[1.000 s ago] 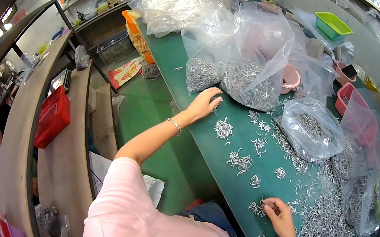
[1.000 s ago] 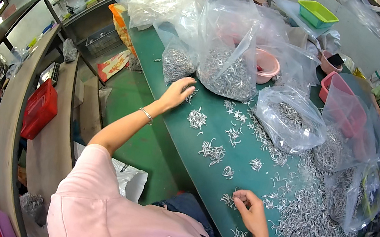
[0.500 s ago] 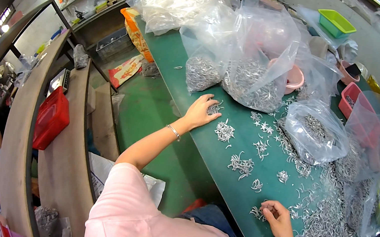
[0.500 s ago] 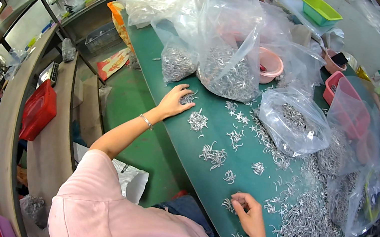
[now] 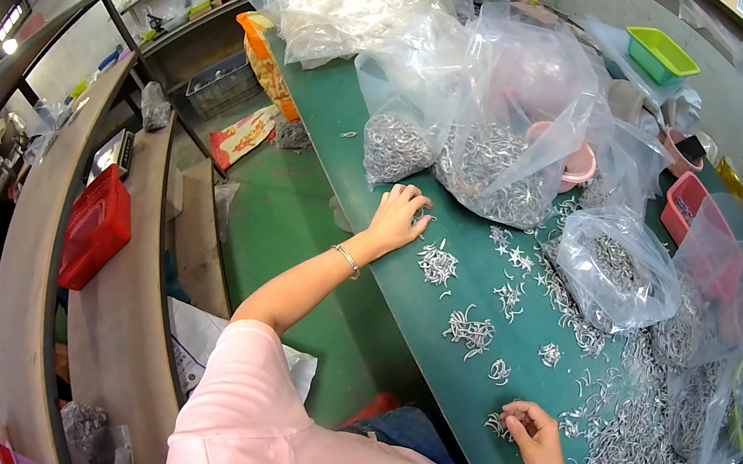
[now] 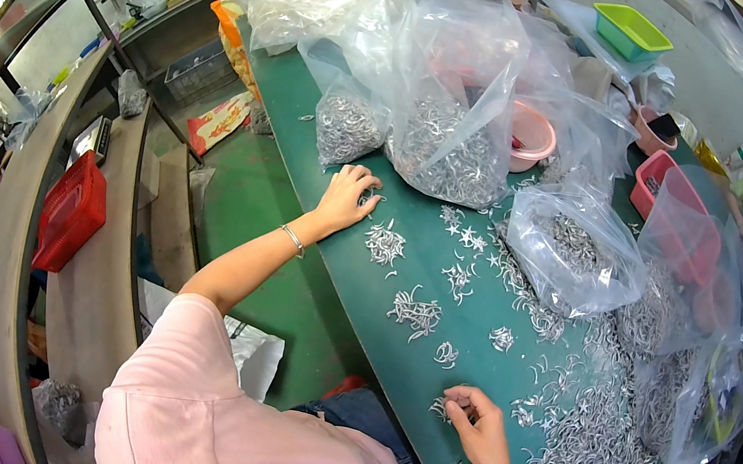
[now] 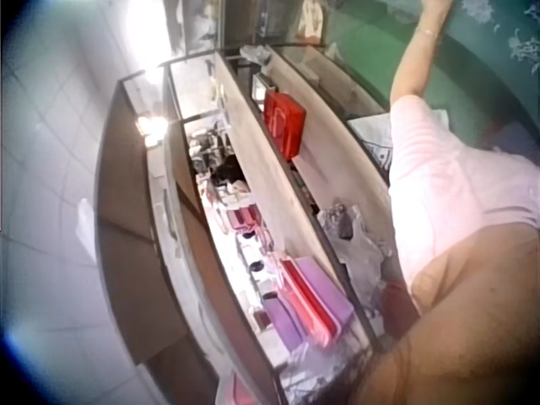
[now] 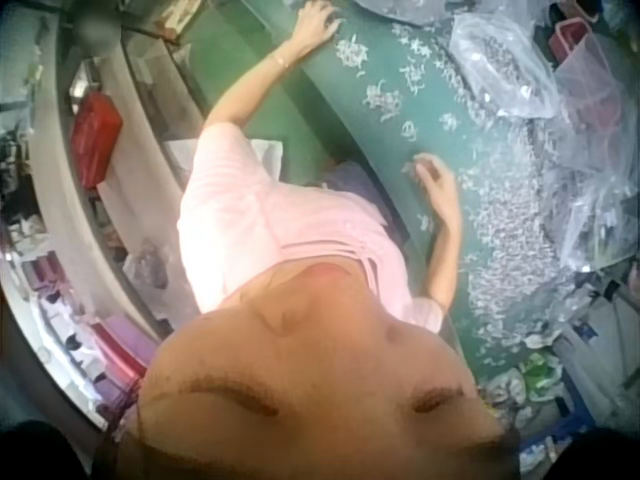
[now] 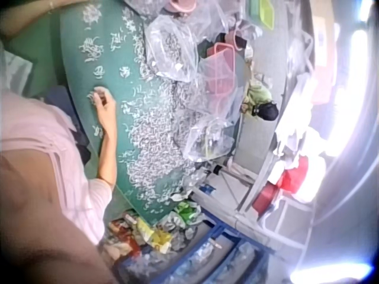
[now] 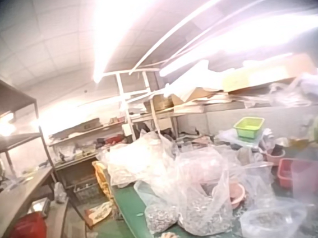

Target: The person sorts small silver metal hardware pieces on a green workbench. They pick up individual items from a large pile, inspect them, and place them into small organized clusters. The person occasionally transfers sorted items into a clear plastic bag.

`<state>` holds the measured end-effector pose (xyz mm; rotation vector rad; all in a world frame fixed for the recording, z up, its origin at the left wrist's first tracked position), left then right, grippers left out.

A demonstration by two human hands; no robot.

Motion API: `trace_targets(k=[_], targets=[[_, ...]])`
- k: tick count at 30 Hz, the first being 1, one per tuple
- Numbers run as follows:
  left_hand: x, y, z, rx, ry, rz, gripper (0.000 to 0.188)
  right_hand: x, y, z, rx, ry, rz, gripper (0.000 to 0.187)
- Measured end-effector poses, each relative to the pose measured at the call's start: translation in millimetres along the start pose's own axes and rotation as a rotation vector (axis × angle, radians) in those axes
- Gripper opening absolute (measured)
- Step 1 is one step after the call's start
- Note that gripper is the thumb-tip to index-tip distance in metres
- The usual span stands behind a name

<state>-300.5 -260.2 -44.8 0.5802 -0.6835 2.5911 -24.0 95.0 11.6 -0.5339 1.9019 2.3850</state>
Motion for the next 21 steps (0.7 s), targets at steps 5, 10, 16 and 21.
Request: trace_targets(k=[5,10,16,21], targets=[[3.3,5.7,2.4,0.01,0.052,-0.004,0.021,0.8,-2.5,-1.8,0.004,0.008,0.003,0.016],[2.8,14.4,1.9,-0.041,-0.033,-0.021,0.017,0.7,1.3,-4.0,0.018,0.027,-0.004,0.015],[6.4,12.6,4.2,-0.058,-0.041,-0.033,0.013,0.5,-0.3,-3.9,0.032,0.03,0.001,0.015],[9.3,12.3,4.5,-0.214,-0.186,0.118,0.023,-0.8,1.5,-3.6,0.046,0.033,0.004,0.015]])
Point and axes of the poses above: each hand's wrist, its own x-axis towards the middle knuckle, its own z-axis out of the back of the hand, y = z × x, the point moved 2 cm from there along x, towards the middle knuckle, and after that the axes turned 4 degrees about -x, right-handed, at the moved point
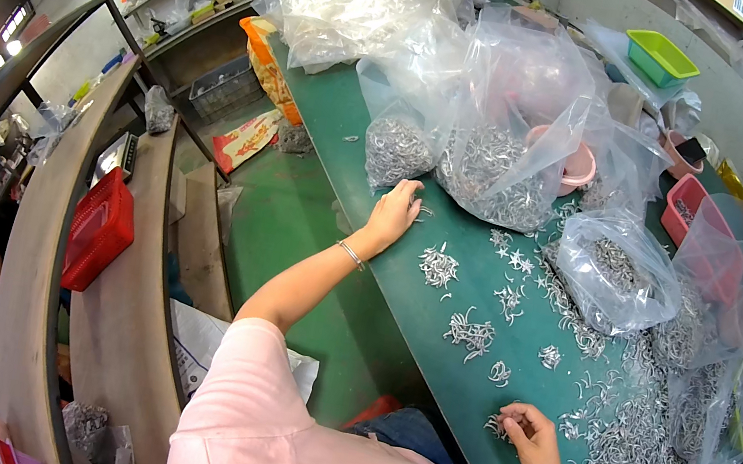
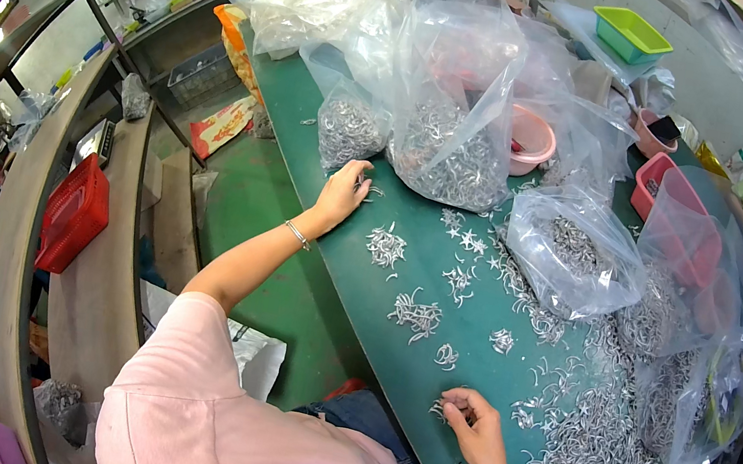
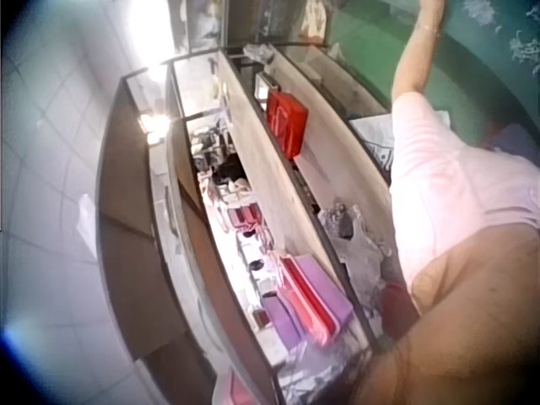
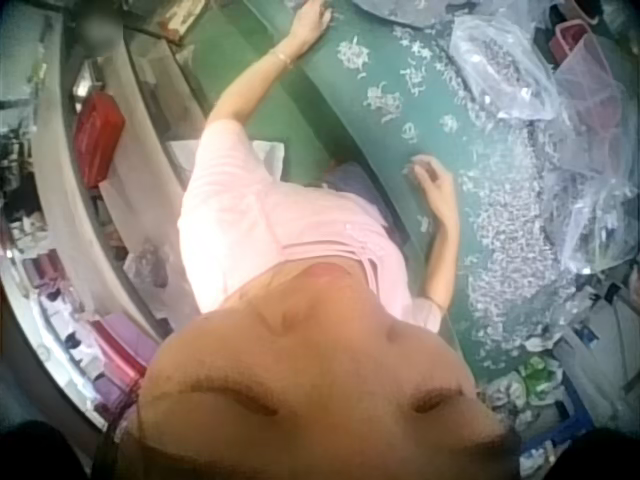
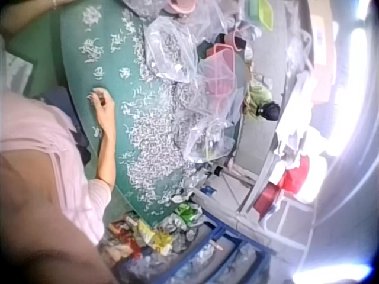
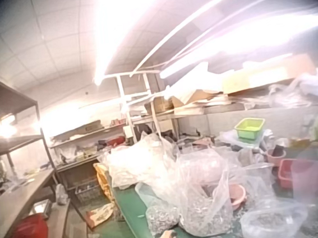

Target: The person sorts small silver metal hardware pieces on a green workbench. They pick up individual items from a large pile, inspect them, and place them into small organized clusters. The person occasionally transfers sorted items into a clear plastic bag.

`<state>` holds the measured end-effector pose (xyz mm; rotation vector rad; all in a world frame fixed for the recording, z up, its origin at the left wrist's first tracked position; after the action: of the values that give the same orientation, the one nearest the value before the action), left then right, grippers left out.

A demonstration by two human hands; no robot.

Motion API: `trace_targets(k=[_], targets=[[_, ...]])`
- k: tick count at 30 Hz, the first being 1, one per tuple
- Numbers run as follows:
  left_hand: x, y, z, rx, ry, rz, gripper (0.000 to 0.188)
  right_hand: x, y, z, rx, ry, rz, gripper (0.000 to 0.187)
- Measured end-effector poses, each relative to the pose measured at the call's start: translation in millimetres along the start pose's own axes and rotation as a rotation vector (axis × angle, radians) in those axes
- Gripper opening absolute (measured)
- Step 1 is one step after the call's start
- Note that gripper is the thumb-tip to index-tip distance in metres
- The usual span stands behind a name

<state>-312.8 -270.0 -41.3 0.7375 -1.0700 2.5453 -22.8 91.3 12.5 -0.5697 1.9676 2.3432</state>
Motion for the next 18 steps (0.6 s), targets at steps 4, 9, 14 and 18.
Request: trace_targets(k=[4,9,14,18], targets=[[4.6,7.4,0.6,-0.078,-0.164,0.021,0.022,-0.3,1.0,0.7,0.0,0.004,-0.001,0.015],[19.7,26.7,3.2,-0.414,-0.389,0.429,0.015,-0.6,-0.4,-0.5,0.012,0.009,0.008,0.015],[32.5,20.2,-4.3,-1.266,-0.649,0.92,0.008,1.2,0.0,-4.9,0.02,0.037,0.017,0.017],[51.4,15.5,14.2,-1.707,-0.666,1.083,0.01,1.3,-1.3,-6.4,0.026,0.054,0.041,0.018]])
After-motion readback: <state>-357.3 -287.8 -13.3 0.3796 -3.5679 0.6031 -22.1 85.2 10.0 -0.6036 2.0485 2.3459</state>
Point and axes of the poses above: each hand's wrist, its own x-axis towards the middle knuckle, its own z-axis out of the back of the hand, y = z × x, the point moved 2 cm from there along x, towards the middle knuckle, and after that the axes turned 4 degrees about -x, right-handed, at the moved point
